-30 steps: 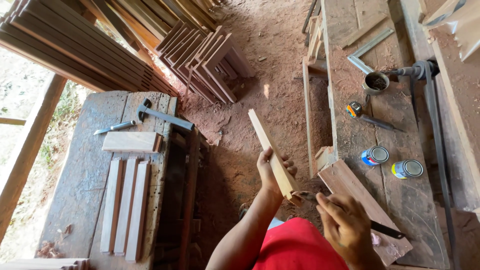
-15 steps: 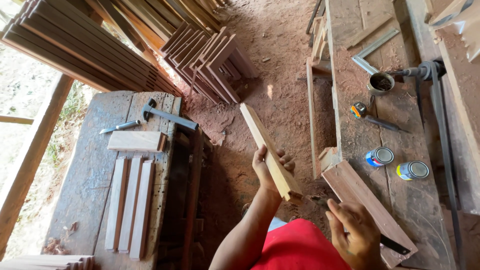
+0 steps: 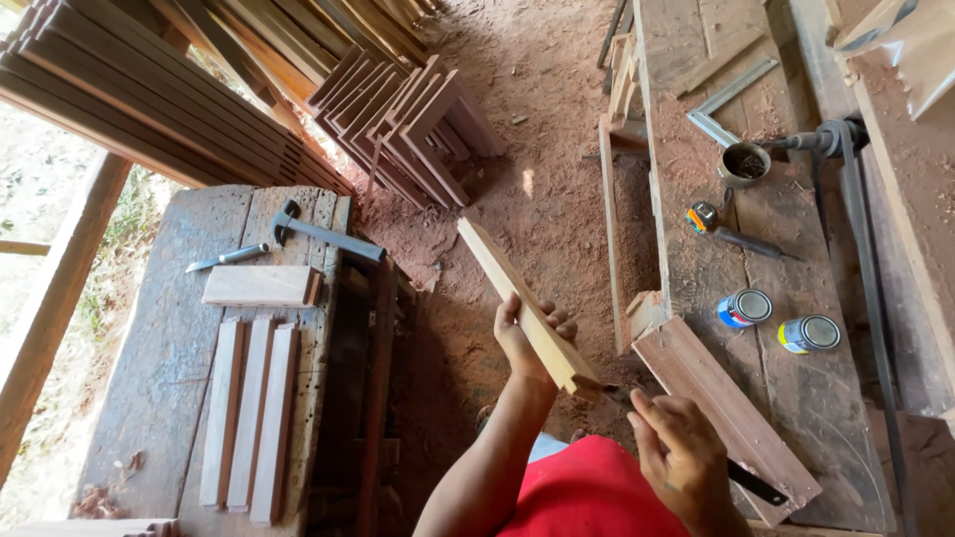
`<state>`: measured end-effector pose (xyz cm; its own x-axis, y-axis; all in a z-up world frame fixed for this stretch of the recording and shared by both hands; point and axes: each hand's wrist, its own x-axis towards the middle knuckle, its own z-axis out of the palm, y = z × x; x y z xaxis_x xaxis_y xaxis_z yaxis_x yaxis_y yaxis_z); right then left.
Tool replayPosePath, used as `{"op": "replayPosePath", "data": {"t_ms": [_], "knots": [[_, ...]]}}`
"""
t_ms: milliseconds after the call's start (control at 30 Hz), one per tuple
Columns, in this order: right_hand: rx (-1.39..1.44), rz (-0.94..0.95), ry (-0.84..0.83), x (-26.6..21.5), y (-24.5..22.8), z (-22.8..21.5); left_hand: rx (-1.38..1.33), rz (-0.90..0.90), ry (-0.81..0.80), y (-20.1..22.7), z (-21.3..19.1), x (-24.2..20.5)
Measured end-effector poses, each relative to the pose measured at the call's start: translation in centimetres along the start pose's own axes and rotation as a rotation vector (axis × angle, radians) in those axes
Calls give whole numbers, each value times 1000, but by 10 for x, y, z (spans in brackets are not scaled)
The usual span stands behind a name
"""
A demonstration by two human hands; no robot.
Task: Applying glue or wood finish to the joints and surfaces of wooden furniture components using a brush.
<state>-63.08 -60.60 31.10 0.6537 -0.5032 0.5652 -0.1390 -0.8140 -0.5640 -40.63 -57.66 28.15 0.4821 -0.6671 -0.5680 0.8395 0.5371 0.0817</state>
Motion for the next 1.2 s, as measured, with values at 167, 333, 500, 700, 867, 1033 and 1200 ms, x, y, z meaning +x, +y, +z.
{"op": "replayPosePath", "data": {"t_ms": [167, 333, 500, 700, 867, 1033, 1200], "knots": [[37, -13, 45, 4, -4, -9, -53, -78, -9, 0, 3, -3], [-41, -68, 55, 16, 0, 0, -54, -173, 8, -13, -16, 7], [-101, -208, 107, 36, 35, 0, 161, -139, 154, -31, -24, 4], [-164, 314, 97, 1, 67, -54, 253, -212, 15, 3, -47, 30], [-374, 800, 123, -186, 201, -52, 503, 63, 140, 10, -30, 3], [-533, 1140, -15, -369, 274, -25, 289, -130, 161, 12, -37, 19], [-635, 1203, -52, -376, 256, 9, 332, -195, 164, -4, -35, 20]]}}
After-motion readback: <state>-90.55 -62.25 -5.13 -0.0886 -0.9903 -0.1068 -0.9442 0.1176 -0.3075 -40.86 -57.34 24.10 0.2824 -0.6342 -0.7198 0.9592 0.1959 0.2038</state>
